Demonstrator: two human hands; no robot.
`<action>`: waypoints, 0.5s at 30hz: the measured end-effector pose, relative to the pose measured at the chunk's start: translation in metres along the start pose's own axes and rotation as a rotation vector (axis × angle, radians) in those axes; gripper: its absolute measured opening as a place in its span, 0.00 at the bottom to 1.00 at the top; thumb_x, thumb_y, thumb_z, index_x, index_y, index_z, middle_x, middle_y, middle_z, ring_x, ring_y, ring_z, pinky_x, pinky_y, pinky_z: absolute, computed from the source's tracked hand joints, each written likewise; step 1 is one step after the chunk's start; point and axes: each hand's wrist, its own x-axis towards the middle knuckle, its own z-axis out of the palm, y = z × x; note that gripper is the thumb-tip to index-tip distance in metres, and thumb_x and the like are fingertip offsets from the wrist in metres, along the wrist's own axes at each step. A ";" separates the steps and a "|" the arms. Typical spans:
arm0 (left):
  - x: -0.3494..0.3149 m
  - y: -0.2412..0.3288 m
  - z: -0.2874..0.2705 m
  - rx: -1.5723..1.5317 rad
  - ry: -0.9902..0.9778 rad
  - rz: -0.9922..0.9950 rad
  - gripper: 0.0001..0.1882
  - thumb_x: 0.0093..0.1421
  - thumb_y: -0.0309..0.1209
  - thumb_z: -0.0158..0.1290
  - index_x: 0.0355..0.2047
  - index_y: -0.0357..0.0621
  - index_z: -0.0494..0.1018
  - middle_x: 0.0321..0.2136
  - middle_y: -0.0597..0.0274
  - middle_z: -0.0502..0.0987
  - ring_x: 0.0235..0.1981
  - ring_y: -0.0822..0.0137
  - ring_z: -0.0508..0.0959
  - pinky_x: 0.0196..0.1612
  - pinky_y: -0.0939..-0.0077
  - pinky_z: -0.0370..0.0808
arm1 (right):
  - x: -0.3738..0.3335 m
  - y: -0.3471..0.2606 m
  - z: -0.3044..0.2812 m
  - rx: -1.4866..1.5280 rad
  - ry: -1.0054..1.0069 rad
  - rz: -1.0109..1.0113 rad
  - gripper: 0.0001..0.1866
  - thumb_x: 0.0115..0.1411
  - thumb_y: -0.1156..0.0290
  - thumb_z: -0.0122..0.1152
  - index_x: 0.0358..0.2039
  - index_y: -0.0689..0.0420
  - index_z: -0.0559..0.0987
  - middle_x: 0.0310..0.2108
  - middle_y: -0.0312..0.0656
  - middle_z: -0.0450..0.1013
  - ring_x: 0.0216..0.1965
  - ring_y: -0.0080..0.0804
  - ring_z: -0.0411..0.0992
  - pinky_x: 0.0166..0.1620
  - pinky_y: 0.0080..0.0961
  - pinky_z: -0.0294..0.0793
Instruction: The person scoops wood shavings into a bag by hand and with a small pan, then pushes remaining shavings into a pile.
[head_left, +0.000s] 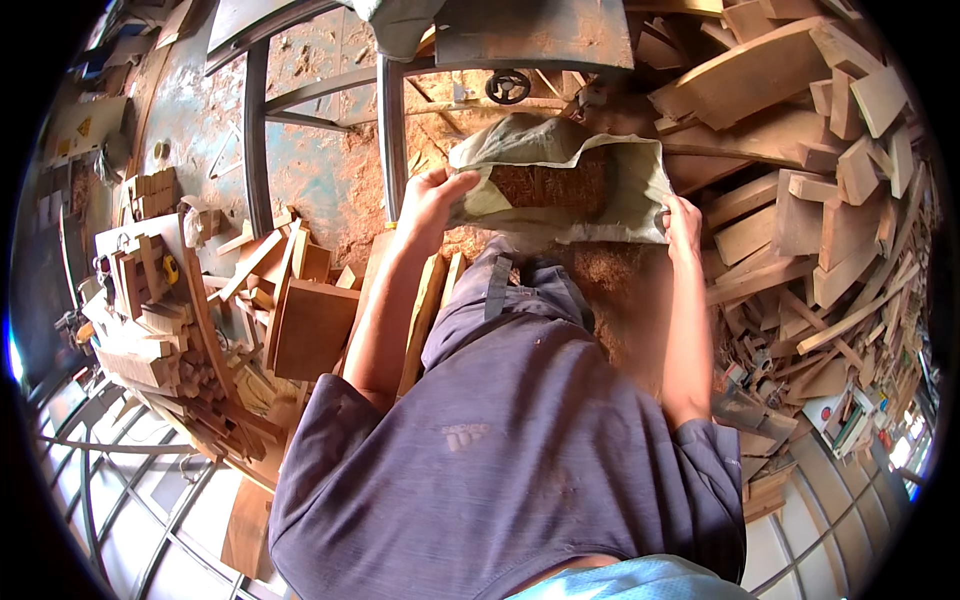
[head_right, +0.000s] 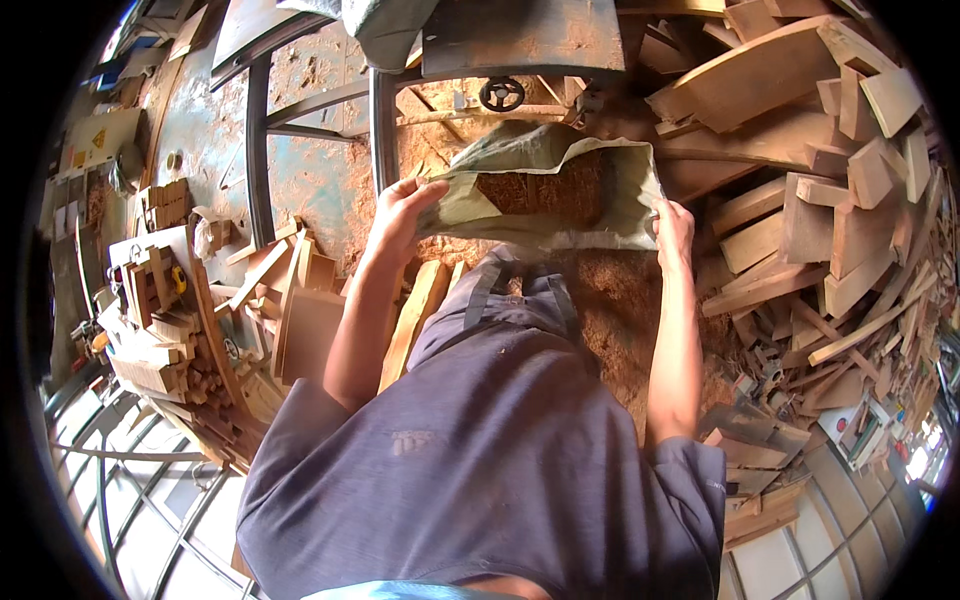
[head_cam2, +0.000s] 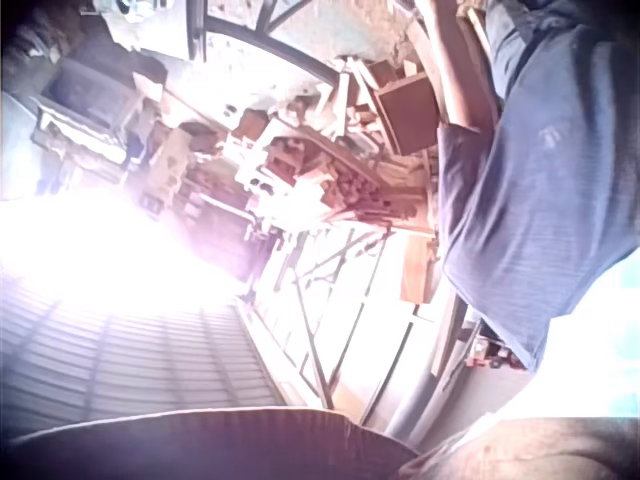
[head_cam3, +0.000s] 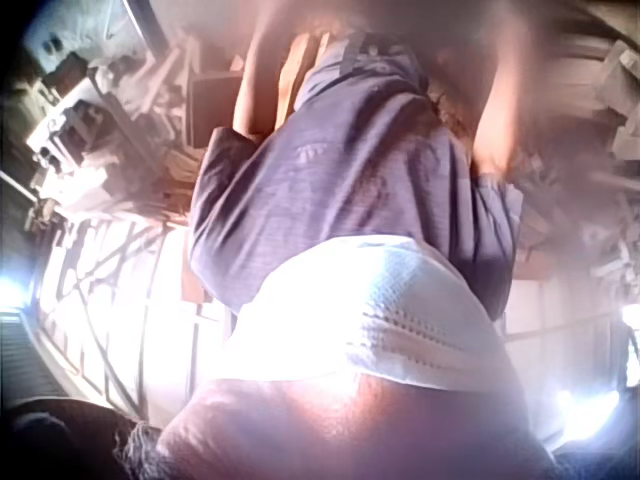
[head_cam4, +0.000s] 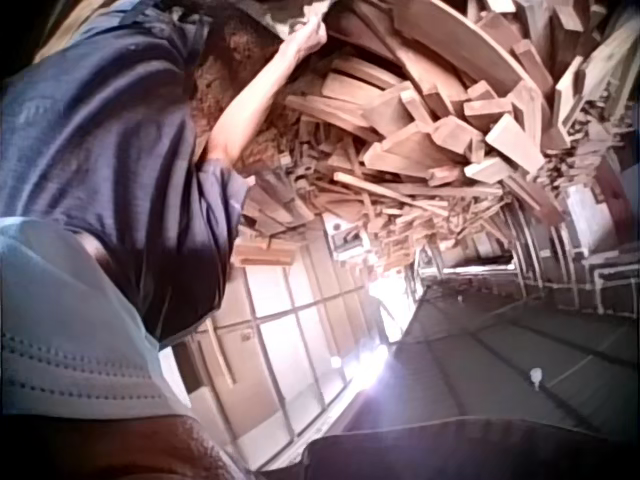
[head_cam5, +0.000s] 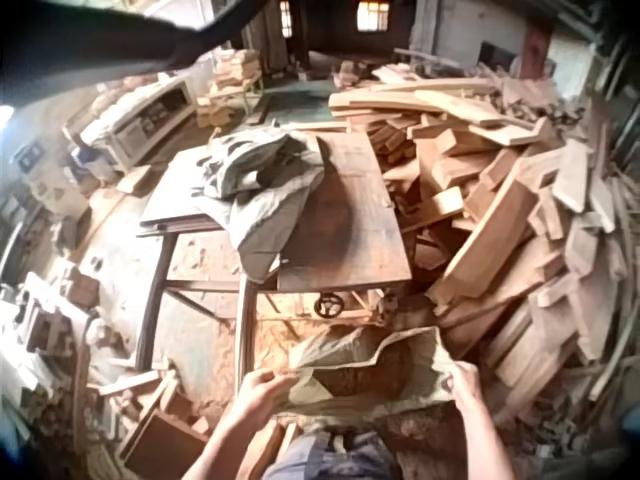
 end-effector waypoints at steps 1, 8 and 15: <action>0.006 0.001 0.009 -0.009 0.009 0.004 0.08 0.60 0.35 0.60 0.30 0.44 0.76 0.24 0.71 0.76 0.23 0.78 0.73 0.25 0.80 0.71 | 0.007 0.006 -0.004 -0.029 0.014 -0.025 0.10 0.57 0.61 0.60 0.28 0.54 0.78 0.15 0.26 0.60 0.11 0.13 0.51 0.13 0.17 0.47; 0.024 0.000 0.063 0.110 0.066 0.041 0.13 0.61 0.40 0.59 0.38 0.44 0.79 0.27 0.72 0.78 0.24 0.80 0.73 0.21 0.83 0.66 | 0.001 -0.007 0.004 -0.839 0.408 -0.556 0.11 0.57 0.63 0.58 0.37 0.54 0.80 0.35 0.49 0.78 0.37 0.50 0.77 0.40 0.43 0.76; 0.005 -0.007 0.092 0.027 0.241 -0.013 0.14 0.63 0.37 0.57 0.34 0.36 0.78 0.23 0.71 0.74 0.24 0.79 0.68 0.27 0.80 0.64 | 0.052 -0.004 0.044 -0.602 0.039 -1.036 0.08 0.52 0.78 0.59 0.34 0.60 0.80 0.35 0.49 0.76 0.38 0.50 0.76 0.41 0.41 0.77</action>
